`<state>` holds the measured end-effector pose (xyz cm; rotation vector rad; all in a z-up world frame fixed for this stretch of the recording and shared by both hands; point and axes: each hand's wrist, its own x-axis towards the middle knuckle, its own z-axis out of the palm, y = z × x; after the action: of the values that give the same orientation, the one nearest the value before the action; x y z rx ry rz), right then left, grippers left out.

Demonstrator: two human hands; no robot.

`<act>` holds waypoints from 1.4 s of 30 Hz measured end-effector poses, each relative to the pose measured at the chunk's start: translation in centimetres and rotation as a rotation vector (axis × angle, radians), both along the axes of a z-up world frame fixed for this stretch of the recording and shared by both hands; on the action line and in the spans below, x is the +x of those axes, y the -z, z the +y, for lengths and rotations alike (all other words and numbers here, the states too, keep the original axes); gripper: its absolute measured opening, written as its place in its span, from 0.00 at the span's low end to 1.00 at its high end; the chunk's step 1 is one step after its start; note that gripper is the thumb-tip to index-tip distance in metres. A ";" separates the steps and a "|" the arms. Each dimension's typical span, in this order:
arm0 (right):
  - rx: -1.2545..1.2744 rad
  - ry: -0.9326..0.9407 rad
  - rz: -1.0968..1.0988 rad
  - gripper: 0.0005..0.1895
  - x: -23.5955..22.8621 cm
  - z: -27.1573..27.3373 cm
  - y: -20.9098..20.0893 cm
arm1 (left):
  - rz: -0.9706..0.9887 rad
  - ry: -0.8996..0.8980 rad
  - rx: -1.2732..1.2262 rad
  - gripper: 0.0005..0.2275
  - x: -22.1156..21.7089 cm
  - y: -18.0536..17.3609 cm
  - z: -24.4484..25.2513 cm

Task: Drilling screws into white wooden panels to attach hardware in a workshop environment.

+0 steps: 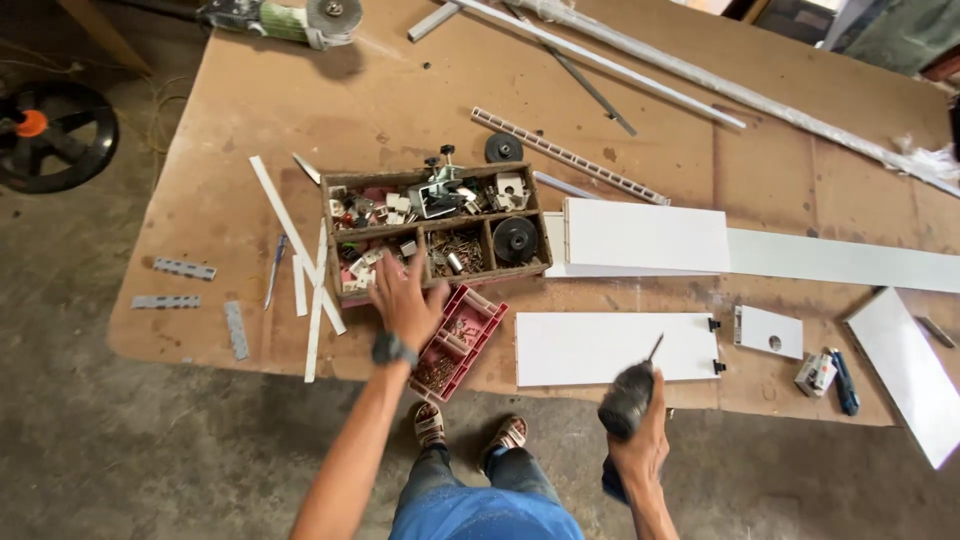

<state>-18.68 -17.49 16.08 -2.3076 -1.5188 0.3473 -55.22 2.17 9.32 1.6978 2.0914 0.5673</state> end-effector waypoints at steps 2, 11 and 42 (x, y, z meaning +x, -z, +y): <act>0.083 0.033 0.008 0.64 0.4 -2.0 -0.5 | 0.018 -0.059 0.130 0.28 -0.8 0.4 6.8; 0.174 0.323 0.155 0.61 2.7 -7.9 -2.6 | 0.088 -0.093 -0.163 0.29 0.7 -1.1 18.8; 0.144 0.232 0.260 0.58 6.9 -0.4 -0.7 | 0.238 -0.050 -0.138 0.27 -8.3 -3.6 30.6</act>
<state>-11.79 -17.89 16.74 -2.1971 -1.1035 0.4392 -63.50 32.77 12.90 1.7091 2.2836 0.2367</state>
